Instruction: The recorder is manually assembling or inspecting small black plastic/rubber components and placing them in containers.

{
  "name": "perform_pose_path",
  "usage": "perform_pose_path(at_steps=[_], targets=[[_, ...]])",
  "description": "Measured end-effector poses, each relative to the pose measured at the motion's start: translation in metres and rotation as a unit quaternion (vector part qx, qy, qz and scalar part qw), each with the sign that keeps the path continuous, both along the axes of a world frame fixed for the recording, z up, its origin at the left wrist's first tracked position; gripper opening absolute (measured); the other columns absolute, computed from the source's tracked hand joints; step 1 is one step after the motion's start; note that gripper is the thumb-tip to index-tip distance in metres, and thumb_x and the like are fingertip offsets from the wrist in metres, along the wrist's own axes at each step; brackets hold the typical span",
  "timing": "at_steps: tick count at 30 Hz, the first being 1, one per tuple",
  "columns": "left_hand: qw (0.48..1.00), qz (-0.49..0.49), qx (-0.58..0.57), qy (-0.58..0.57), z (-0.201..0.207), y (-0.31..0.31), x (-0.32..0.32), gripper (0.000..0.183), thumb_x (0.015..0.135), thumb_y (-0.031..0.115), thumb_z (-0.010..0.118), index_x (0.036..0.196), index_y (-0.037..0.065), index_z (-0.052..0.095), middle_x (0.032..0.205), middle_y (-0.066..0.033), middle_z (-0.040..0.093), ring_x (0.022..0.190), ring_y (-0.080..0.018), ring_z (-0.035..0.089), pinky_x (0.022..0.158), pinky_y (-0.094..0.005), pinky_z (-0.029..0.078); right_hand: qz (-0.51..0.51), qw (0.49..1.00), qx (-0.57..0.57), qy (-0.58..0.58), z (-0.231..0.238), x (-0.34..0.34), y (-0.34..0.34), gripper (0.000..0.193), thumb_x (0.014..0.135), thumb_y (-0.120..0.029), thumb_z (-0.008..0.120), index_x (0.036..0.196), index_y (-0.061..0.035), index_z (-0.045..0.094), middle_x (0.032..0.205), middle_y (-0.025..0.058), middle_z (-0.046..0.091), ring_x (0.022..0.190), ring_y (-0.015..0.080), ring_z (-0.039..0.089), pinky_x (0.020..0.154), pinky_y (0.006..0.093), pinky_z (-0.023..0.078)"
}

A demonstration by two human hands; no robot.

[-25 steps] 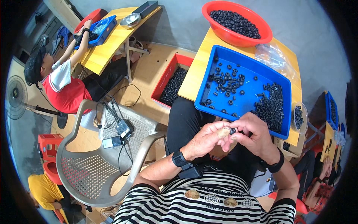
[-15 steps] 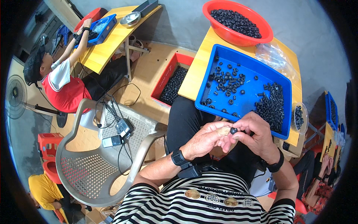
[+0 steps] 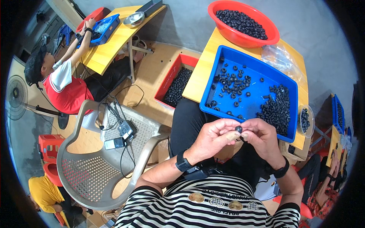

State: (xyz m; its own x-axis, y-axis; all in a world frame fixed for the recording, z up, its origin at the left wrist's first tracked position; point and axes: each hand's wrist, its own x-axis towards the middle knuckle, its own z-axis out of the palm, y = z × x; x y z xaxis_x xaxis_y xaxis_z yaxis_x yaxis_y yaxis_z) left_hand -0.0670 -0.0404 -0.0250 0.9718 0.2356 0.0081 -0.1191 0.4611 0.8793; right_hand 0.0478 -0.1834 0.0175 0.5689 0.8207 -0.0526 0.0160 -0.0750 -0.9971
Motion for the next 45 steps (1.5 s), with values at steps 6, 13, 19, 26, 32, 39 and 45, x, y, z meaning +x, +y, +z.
perform_pose_path(at_steps=[6,13,19,26,32,39,45], targets=[[0.985,0.068,0.158,-0.022,-0.004,-0.001,0.0,0.028,0.083,0.001,0.068,0.111,0.0,0.062,0.087,0.0006,0.059,0.075,-0.0029,0.054,0.068,-0.0176,0.046,0.004,0.998,0.009,0.059,-0.004,0.0,-0.004,0.016,0.087,-0.004,0.063,0.103,-0.0027,0.059,0.086,0.0009,0.062,0.073,0.0044,0.056,0.063,0.0193,0.045],[0.971,0.085,0.222,-0.038,-0.002,0.0,0.002,0.029,0.081,0.001,0.07,0.109,0.0,0.063,0.091,-0.0015,0.058,0.078,-0.0037,0.054,0.068,-0.018,0.045,-0.006,0.994,0.013,0.108,-0.008,-0.003,-0.006,0.016,0.089,-0.008,0.062,0.104,-0.0036,0.058,0.085,0.0023,0.062,0.074,0.007,0.058,0.062,0.0202,0.046],[0.964,0.09,0.246,-0.045,-0.001,0.002,0.002,0.028,0.08,0.002,0.071,0.107,0.001,0.064,0.092,-0.0017,0.058,0.079,-0.0049,0.054,0.069,-0.019,0.045,-0.005,0.982,0.021,0.189,-0.012,-0.004,-0.005,0.017,0.089,-0.009,0.061,0.104,-0.0026,0.058,0.086,0.0045,0.063,0.074,0.009,0.059,0.062,0.0211,0.047],[0.972,0.099,0.203,-0.065,-0.007,0.0,0.004,0.028,0.078,0.002,0.073,0.105,0.001,0.066,0.091,-0.0028,0.058,0.076,-0.0057,0.052,0.068,-0.0188,0.045,-0.004,0.953,0.057,0.298,-0.016,-0.006,-0.004,0.016,0.088,-0.008,0.06,0.104,-0.0034,0.057,0.086,0.0043,0.063,0.073,0.0092,0.059,0.061,0.0204,0.047],[0.948,0.148,0.275,-0.06,-0.005,0.0,0.003,0.027,0.076,0.002,0.074,0.102,0.001,0.067,0.088,-0.0037,0.06,0.071,-0.0054,0.051,0.064,-0.0191,0.045,-0.002,0.97,-0.006,0.242,-0.009,-0.004,-0.002,0.014,0.09,-0.009,0.058,0.103,-0.0029,0.059,0.088,0.0035,0.063,0.075,0.0084,0.059,0.062,0.0208,0.047],[0.933,0.127,0.336,-0.017,-0.002,-0.002,0.004,0.026,0.077,0.002,0.071,0.102,0.0,0.066,0.08,-0.0032,0.063,0.064,-0.0052,0.053,0.06,-0.0206,0.047,0.063,0.901,0.0,-0.428,0.004,0.01,0.005,0.018,0.083,-0.009,0.063,0.101,-0.0105,0.065,0.087,0.0055,0.06,0.072,0.0198,0.06,0.062,0.0283,0.049],[0.933,0.093,0.347,-0.014,-0.007,-0.002,0.003,0.022,0.077,0.004,0.071,0.099,0.001,0.067,0.076,-0.002,0.063,0.065,-0.0052,0.055,0.061,-0.0208,0.048,0.195,0.871,-0.071,-0.444,0.019,0.018,0.005,0.023,0.081,-0.008,0.063,0.103,-0.0141,0.064,0.085,0.0074,0.059,0.074,0.026,0.061,0.064,0.034,0.051]])
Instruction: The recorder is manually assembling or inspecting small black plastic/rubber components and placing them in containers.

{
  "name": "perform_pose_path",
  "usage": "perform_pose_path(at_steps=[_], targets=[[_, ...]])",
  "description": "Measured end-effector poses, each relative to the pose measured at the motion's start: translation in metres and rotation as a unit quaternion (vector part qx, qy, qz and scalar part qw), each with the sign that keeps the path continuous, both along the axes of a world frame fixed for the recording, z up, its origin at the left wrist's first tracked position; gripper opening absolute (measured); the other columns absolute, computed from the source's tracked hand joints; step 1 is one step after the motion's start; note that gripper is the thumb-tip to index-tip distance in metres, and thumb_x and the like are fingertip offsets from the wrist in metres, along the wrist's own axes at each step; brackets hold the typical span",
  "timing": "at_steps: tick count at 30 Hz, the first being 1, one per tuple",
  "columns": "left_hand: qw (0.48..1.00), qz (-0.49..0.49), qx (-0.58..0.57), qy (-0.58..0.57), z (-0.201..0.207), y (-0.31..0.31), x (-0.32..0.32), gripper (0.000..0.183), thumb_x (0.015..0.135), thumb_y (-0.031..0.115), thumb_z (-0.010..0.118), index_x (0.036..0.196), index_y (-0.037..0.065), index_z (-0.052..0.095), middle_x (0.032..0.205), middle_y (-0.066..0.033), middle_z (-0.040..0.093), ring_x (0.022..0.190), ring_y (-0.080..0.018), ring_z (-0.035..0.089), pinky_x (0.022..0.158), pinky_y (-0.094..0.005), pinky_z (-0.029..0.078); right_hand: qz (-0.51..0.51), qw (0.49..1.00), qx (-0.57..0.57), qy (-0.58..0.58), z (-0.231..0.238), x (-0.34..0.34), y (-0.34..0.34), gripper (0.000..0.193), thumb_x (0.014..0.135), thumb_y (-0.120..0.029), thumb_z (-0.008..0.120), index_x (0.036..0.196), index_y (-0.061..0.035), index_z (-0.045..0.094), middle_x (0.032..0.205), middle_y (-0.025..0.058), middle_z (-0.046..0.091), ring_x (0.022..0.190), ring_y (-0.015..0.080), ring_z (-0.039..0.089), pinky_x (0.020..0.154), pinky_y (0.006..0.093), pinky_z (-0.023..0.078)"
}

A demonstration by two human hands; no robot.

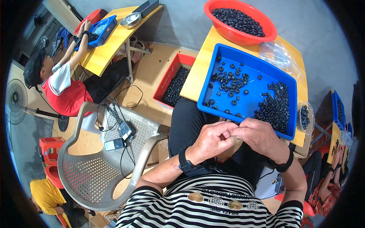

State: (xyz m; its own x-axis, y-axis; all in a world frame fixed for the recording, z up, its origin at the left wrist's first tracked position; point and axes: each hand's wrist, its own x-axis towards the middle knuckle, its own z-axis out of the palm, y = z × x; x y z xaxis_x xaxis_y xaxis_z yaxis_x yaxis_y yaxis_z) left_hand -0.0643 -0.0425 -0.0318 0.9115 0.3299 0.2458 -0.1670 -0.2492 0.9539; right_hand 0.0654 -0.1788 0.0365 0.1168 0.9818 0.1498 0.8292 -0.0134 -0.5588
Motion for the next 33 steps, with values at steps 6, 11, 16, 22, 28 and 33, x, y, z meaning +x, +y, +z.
perform_pose_path(at_steps=[6,11,16,22,28,33], targets=[[0.998,-0.043,-0.045,0.028,-0.002,-0.001,-0.002,0.02,0.077,0.005,0.072,0.096,0.002,0.066,0.077,-0.0013,0.063,0.066,-0.0055,0.056,0.061,-0.0209,0.048,-0.022,0.994,-0.104,0.0,-0.001,0.001,-0.001,0.012,0.082,-0.011,0.061,0.094,-0.0094,0.057,0.084,0.0115,0.06,0.077,0.0318,0.062,0.064,0.0385,0.05],[0.998,-0.045,-0.033,0.013,-0.007,-0.003,0.0,0.022,0.077,0.007,0.074,0.096,0.003,0.066,0.076,-0.0011,0.061,0.066,-0.0062,0.056,0.061,-0.0212,0.048,-0.035,0.994,-0.092,0.051,-0.003,0.001,0.0,0.01,0.081,-0.01,0.061,0.088,-0.0065,0.054,0.082,0.0131,0.06,0.073,0.0333,0.061,0.061,0.0393,0.05],[0.999,-0.033,0.022,-0.002,-0.005,0.001,0.004,0.024,0.075,0.009,0.076,0.096,0.004,0.066,0.072,-0.0027,0.059,0.064,-0.0096,0.055,0.06,-0.0237,0.047,-0.086,0.989,-0.059,0.1,-0.013,-0.003,0.001,0.011,0.082,-0.006,0.06,0.091,-0.0056,0.054,0.081,0.0141,0.06,0.066,0.0314,0.06,0.059,0.0369,0.049],[0.997,0.008,0.057,-0.056,0.03,0.018,0.025,0.023,0.074,0.008,0.076,0.094,0.003,0.066,0.072,-0.0039,0.059,0.062,-0.0106,0.054,0.057,-0.0247,0.046,-0.258,0.883,0.083,0.383,-0.012,0.001,0.002,0.018,0.091,-0.006,0.054,0.108,-0.0001,0.053,0.087,0.0009,0.056,0.067,0.0034,0.05,0.057,0.0192,0.042],[0.974,0.027,0.199,-0.108,0.03,0.041,0.055,0.027,0.072,0.008,0.077,0.097,0.003,0.067,0.085,-0.0106,0.065,0.07,-0.0184,0.063,0.061,-0.0274,0.05,-0.271,0.874,0.109,0.389,-0.01,0.015,-0.01,0.021,0.09,-0.004,0.054,0.11,0.0004,0.052,0.089,0.0018,0.056,0.066,0.004,0.049,0.057,0.019,0.041],[0.989,0.038,0.125,-0.073,0.028,0.041,0.054,0.029,0.072,0.008,0.078,0.099,0.005,0.069,0.08,-0.0043,0.059,0.066,-0.0115,0.054,0.06,-0.023,0.045,-0.291,0.86,0.093,0.409,-0.01,0.02,-0.012,0.02,0.09,-0.004,0.054,0.11,0.0,0.053,0.088,0.0021,0.056,0.065,0.0039,0.049,0.055,0.0184,0.041]])
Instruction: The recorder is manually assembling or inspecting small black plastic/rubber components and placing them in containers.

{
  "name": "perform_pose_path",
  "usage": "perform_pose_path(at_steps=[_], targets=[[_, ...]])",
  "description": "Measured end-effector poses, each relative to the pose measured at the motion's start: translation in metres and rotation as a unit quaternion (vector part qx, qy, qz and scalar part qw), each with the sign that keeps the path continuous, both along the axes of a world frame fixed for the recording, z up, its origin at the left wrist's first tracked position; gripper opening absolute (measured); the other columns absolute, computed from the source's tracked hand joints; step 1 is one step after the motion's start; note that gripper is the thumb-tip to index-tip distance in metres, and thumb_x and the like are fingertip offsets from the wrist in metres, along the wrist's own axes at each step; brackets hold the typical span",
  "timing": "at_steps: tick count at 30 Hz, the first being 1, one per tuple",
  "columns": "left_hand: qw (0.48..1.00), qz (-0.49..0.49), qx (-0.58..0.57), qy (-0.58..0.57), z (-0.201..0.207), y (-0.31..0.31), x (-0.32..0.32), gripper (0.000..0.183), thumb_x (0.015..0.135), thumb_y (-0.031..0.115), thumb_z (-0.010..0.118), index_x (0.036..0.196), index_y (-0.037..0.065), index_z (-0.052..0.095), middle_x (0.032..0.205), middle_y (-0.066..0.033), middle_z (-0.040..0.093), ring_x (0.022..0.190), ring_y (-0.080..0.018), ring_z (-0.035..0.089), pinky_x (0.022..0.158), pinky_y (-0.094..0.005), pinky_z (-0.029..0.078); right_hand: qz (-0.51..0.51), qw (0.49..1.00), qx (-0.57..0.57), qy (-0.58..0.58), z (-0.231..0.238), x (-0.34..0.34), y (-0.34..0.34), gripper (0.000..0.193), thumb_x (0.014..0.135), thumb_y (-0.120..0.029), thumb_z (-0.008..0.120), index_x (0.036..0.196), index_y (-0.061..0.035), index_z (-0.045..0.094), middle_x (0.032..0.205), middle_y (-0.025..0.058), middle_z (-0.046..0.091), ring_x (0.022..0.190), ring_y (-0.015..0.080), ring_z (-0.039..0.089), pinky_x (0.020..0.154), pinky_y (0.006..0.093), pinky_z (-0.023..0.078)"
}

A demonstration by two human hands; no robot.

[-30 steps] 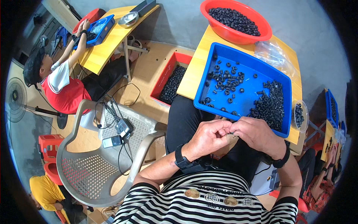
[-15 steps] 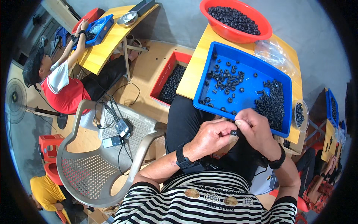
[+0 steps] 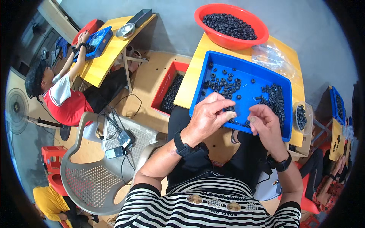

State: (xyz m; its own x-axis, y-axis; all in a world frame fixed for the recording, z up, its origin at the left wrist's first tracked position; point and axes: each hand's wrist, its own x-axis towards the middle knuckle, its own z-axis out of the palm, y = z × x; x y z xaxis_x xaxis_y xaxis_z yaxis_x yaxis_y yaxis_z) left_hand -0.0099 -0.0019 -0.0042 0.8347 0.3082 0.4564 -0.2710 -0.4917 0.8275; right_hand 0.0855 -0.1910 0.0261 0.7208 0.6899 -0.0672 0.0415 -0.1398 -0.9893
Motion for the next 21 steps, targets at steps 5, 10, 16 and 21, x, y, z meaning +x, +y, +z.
perform_pose_path(at_steps=[5,10,16,21], targets=[[0.998,-0.022,-0.05,0.009,0.0,-0.003,0.0,0.028,0.073,0.006,0.077,0.1,0.004,0.069,0.078,-0.0009,0.055,0.066,-0.0077,0.05,0.059,-0.0213,0.043,0.02,0.996,0.037,0.084,-0.011,0.0,0.003,0.021,0.09,-0.002,0.053,0.111,0.0005,0.052,0.088,0.0038,0.055,0.064,0.0052,0.05,0.053,0.0182,0.042],[0.995,-0.031,-0.091,-0.01,0.005,0.003,-0.001,0.03,0.074,0.004,0.076,0.104,0.003,0.067,0.078,-0.0008,0.055,0.068,-0.0073,0.05,0.062,-0.02,0.043,0.017,0.995,0.03,0.089,-0.009,-0.004,0.011,0.024,0.09,-0.002,0.052,0.114,-0.0004,0.05,0.09,0.0054,0.055,0.064,0.0061,0.051,0.054,0.0191,0.044],[0.969,-0.086,-0.232,0.023,0.006,-0.004,-0.014,0.03,0.08,0.0,0.069,0.11,0.002,0.064,0.083,0.0013,0.058,0.072,-0.0052,0.053,0.065,-0.0193,0.045,0.037,0.997,0.044,0.06,-0.011,-0.01,0.014,0.021,0.089,-0.001,0.056,0.11,-0.0021,0.054,0.09,0.0046,0.058,0.066,0.0077,0.054,0.055,0.0203,0.045],[0.892,-0.135,-0.424,0.08,-0.001,-0.005,-0.028,0.03,0.085,0.001,0.063,0.115,0.001,0.061,0.086,-0.0024,0.062,0.07,-0.0071,0.059,0.067,-0.0213,0.05,0.05,0.972,-0.115,-0.2,-0.004,0.014,0.006,0.013,0.08,-0.002,0.066,0.093,-0.0008,0.062,0.078,0.0072,0.063,0.068,0.012,0.06,0.06,0.0253,0.048]])
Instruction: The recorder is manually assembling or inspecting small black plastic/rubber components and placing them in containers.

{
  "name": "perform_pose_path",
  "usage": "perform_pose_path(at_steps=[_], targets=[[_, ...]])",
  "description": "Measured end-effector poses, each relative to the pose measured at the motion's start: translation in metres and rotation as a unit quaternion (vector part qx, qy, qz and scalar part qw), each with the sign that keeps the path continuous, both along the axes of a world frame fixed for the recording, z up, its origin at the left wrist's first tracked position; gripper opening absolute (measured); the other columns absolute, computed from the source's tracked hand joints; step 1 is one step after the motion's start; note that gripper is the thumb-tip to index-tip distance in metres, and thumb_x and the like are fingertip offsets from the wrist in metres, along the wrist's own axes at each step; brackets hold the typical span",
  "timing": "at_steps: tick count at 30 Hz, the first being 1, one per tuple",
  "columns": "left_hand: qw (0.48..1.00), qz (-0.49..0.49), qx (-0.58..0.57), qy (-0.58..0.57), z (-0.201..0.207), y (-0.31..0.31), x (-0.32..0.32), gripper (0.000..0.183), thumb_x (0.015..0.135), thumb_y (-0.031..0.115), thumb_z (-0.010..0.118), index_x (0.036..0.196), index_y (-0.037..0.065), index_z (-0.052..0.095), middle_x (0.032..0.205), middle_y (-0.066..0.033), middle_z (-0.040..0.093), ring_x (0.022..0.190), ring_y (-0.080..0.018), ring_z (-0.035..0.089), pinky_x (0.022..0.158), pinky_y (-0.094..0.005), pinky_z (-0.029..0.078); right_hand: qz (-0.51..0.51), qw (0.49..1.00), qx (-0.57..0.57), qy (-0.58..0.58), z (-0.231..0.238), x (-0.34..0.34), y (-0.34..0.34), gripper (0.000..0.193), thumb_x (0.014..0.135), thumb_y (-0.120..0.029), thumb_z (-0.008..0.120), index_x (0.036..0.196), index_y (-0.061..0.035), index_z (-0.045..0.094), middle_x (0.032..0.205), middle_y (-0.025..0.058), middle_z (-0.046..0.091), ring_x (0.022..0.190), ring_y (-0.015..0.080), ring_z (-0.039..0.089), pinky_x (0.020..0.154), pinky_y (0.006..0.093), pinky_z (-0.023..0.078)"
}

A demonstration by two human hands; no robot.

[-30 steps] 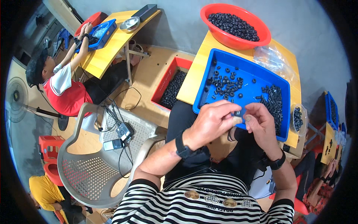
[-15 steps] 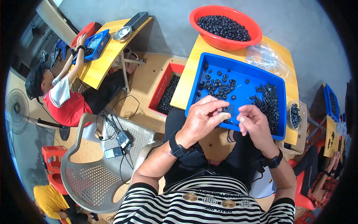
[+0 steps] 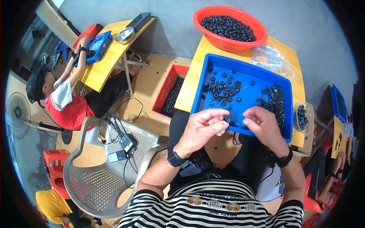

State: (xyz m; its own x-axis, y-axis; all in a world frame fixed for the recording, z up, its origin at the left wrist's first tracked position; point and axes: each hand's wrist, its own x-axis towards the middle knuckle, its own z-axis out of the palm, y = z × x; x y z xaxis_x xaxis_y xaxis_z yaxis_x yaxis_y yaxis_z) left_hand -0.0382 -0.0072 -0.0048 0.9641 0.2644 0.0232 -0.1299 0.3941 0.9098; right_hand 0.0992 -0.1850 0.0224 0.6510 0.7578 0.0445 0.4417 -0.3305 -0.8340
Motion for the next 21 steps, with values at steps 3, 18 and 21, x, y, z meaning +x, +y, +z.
perform_pose_path(at_steps=[3,18,21], targets=[[0.999,0.007,-0.026,0.016,-0.011,-0.002,-0.012,0.029,0.085,0.0,0.063,0.114,0.001,0.061,0.085,-0.0024,0.061,0.07,-0.0076,0.059,0.067,-0.0215,0.05,0.048,0.992,-0.087,-0.071,0.003,0.026,-0.003,0.015,0.075,-0.005,0.068,0.088,-0.0007,0.063,0.078,0.0129,0.063,0.069,0.0243,0.063,0.064,0.0328,0.05],[0.995,-0.062,-0.062,0.054,-0.029,-0.017,-0.029,0.025,0.086,0.001,0.063,0.111,0.002,0.063,0.088,-0.0033,0.065,0.071,-0.008,0.06,0.066,-0.0225,0.052,0.115,0.941,-0.248,-0.198,-0.021,0.048,0.013,0.017,0.075,-0.014,0.069,0.087,-0.0031,0.064,0.082,0.0153,0.064,0.078,0.0345,0.063,0.07,0.0422,0.049],[0.995,-0.057,-0.072,0.046,-0.025,-0.018,-0.027,0.027,0.086,0.003,0.064,0.113,0.001,0.061,0.087,-0.0033,0.066,0.072,-0.0057,0.059,0.067,-0.0211,0.05,0.12,0.935,-0.227,-0.245,-0.031,0.048,0.011,0.016,0.076,-0.014,0.069,0.086,-0.0028,0.063,0.081,0.015,0.064,0.076,0.0329,0.063,0.069,0.0411,0.05]])
